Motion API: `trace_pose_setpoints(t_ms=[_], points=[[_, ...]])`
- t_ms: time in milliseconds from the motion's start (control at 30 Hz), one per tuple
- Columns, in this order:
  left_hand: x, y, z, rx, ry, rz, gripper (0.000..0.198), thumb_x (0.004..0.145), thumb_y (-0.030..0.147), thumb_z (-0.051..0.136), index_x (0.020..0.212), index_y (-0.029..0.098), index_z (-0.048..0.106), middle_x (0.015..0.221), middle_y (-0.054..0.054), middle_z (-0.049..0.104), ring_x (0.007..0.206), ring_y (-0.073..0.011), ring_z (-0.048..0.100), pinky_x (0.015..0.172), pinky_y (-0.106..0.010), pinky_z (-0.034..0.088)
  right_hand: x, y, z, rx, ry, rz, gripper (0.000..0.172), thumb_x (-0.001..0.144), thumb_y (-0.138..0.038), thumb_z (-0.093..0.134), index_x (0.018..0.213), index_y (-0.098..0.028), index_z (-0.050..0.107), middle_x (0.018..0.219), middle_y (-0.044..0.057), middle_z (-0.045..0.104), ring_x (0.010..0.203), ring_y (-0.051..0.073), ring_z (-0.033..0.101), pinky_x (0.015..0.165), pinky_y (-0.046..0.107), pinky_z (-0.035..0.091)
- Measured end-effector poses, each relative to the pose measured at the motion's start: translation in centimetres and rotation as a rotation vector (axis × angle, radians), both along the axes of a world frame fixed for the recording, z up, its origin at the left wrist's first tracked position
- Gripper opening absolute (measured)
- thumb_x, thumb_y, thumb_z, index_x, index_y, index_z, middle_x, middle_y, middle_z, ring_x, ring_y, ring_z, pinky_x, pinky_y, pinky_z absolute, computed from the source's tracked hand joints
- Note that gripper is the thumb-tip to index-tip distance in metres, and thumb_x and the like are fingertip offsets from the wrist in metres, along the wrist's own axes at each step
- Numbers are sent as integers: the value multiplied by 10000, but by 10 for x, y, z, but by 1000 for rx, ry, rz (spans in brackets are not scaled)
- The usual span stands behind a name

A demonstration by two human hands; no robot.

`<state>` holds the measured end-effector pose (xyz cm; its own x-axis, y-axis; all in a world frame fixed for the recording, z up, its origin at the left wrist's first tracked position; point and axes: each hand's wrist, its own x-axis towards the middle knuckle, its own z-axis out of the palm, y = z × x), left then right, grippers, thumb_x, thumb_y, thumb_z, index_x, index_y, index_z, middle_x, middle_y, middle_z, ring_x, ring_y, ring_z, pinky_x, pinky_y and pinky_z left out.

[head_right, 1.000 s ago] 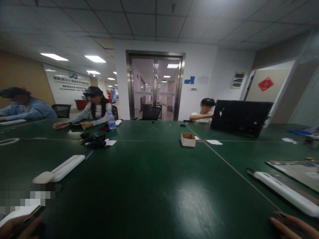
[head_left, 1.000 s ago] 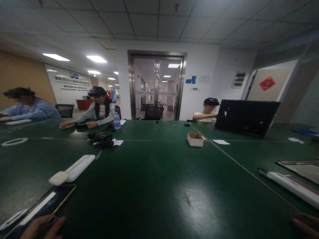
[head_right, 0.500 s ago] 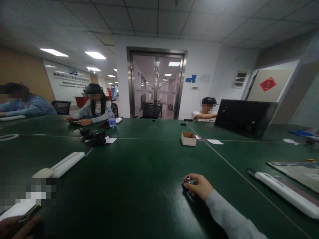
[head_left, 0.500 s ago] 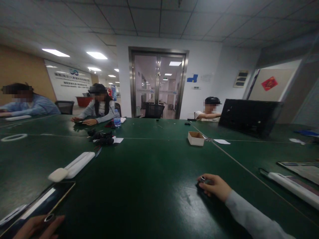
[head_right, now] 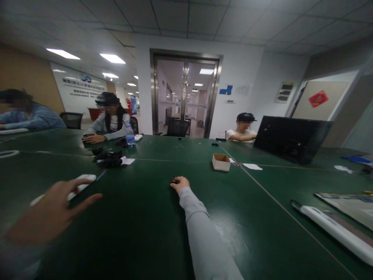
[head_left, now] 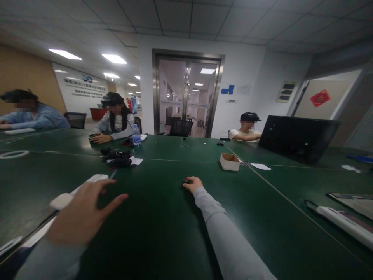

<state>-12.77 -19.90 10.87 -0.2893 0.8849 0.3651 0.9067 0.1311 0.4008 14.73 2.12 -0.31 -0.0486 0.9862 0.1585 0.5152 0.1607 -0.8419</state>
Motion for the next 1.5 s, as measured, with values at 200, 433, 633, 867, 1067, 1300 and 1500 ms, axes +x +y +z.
trace_pose_setpoints(t_ms=[200, 433, 633, 867, 1067, 1300, 1500], points=[[90, 131, -9, -94, 76, -415, 388, 601, 394, 577, 952, 232, 544, 917, -53, 523, 758, -187, 549, 686, -296, 427, -17, 2, -6, 139, 25, 31, 221, 562, -266, 637, 764, -178, 629, 706, 1, 603, 593, 105, 532, 568, 221, 442], [138, 211, -94, 102, -459, -614, 308, 617, 155, 552, 919, 210, 576, 879, -53, 540, 785, -142, 549, 721, -248, 448, -18, 7, -5, 135, 36, -18, 215, 536, -174, 621, 751, -177, 624, 636, -11, 579, 571, 101, 528, 561, 208, 437], [135, 226, -127, 162, -947, -469, 204, 641, 191, 541, 839, 160, 581, 826, -57, 582, 706, -140, 573, 623, -261, 487, -22, 10, -8, -34, 463, -59, 422, 471, -104, 660, 866, -168, 523, 562, -65, 528, 387, 61, 484, 404, 192, 429], [134, 223, -126, 315, -1080, -494, 275, 608, 236, 578, 859, 131, 548, 872, -89, 597, 829, -167, 555, 676, -273, 485, -24, 10, -2, -214, 875, 23, 187, 531, -131, 686, 617, -114, 521, 444, -10, 541, 414, 101, 549, 400, 176, 464], [139, 219, -126, 166, -1213, -595, 327, 570, 308, 638, 831, 118, 586, 836, -92, 621, 799, -175, 577, 713, -303, 493, -19, 10, -3, -278, 926, 99, 101, 597, -105, 650, 599, -101, 550, 464, 12, 558, 436, 92, 553, 398, 155, 468], [136, 223, -131, 184, -1099, -560, 316, 574, 290, 635, 840, 133, 571, 806, -72, 620, 709, -156, 593, 656, -305, 504, -15, 6, -2, -281, 970, 122, 109, 581, -60, 657, 590, -87, 552, 488, 22, 560, 435, 84, 548, 400, 147, 467], [130, 227, -130, 184, -792, -462, 231, 638, 350, 543, 746, 156, 604, 686, -39, 639, 641, -135, 586, 636, -249, 458, -15, 12, -5, -293, 959, 110, 114, 575, -59, 661, 595, -91, 554, 478, 17, 554, 412, 79, 535, 390, 151, 460]])
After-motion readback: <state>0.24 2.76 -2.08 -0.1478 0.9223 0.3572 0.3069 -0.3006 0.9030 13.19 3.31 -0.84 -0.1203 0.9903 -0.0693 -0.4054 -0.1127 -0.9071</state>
